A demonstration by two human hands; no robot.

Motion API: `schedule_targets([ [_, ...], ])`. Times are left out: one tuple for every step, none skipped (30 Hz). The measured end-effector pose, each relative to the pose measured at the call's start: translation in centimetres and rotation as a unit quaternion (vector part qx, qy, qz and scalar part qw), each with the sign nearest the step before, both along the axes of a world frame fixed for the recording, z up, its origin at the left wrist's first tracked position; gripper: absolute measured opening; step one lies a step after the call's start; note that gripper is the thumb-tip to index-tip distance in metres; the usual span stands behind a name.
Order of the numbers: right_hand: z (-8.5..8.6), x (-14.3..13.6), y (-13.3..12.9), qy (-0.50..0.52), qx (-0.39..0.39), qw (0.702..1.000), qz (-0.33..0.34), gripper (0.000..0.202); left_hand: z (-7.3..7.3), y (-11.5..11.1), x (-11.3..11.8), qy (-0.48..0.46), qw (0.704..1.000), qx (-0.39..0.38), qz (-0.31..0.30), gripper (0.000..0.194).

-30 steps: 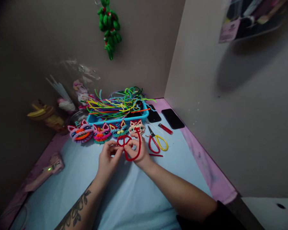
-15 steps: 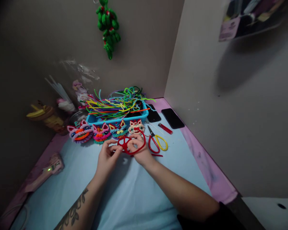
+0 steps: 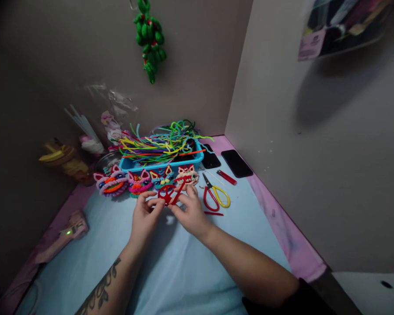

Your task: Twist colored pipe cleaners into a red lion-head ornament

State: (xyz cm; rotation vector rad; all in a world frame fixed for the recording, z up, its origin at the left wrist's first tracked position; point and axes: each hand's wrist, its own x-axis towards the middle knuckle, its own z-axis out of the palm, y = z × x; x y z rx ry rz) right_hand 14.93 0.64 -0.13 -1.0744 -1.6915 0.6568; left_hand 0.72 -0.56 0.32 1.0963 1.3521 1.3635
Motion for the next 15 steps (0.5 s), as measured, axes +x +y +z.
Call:
schedule_targets([
  [0.04,0.00,-0.01,0.001,-0.007,1.000,0.010,0.006,-0.05,0.03,0.04,-0.009,1.000,-0.001,-0.003,0.037],
  [0.07,0.00,-0.03,0.004,-0.014,1.000,0.021,0.006,-0.09,0.07,0.08,-0.021,1.000,-0.003,-0.009,0.038],
  [0.09,-0.01,-0.08,0.006,-0.020,0.999,0.034,0.006,-0.14,0.11,0.11,-0.033,0.999,-0.007,-0.015,0.039],
  [0.10,-0.01,-0.14,0.008,-0.026,0.999,0.046,0.006,-0.18,0.13,0.13,-0.045,0.999,-0.011,-0.020,0.040],
  [0.10,-0.01,-0.21,0.009,-0.031,0.998,0.055,0.005,-0.21,0.15,0.14,-0.053,0.998,-0.015,-0.025,0.041],
  [0.09,0.00,-0.25,0.013,-0.037,0.997,0.060,0.004,-0.23,0.16,0.13,-0.058,0.998,-0.018,-0.030,0.042],
  [0.06,0.03,-0.27,0.018,-0.043,0.997,0.062,0.003,-0.22,0.17,0.12,-0.060,0.997,-0.020,-0.034,0.042],
  [0.02,0.06,-0.25,0.026,-0.049,0.997,0.060,0.002,-0.20,0.17,0.10,-0.060,0.997,-0.022,-0.036,0.042],
  [-0.03,0.10,-0.18,0.035,-0.053,0.996,0.056,0.002,-0.17,0.16,0.08,-0.058,0.997,-0.024,-0.036,0.042],
  [-0.10,0.14,-0.07,0.046,-0.057,0.996,0.049,0.003,-0.13,0.15,0.07,-0.057,0.997,-0.026,-0.036,0.042],
  [-0.17,0.19,0.09,0.058,-0.060,0.996,0.041,0.003,-0.09,0.15,0.06,-0.056,0.997,-0.028,-0.035,0.042],
  [-0.25,0.22,0.26,0.071,-0.062,0.995,0.031,0.004,-0.06,0.14,0.06,-0.056,0.997,-0.029,-0.035,0.042],
  [-0.34,0.25,0.44,0.085,-0.064,0.994,0.023,0.005,-0.05,0.13,0.06,-0.058,0.997,-0.028,-0.036,0.042],
  [-0.41,0.26,0.59,0.097,-0.065,0.993,0.015,0.005,-0.05,0.13,0.07,-0.059,0.997,-0.027,-0.039,0.042],
  [-0.48,0.26,0.71,0.106,-0.067,0.992,0.009,0.006,-0.06,0.13,0.07,-0.060,0.997,-0.027,-0.042,0.042],
])
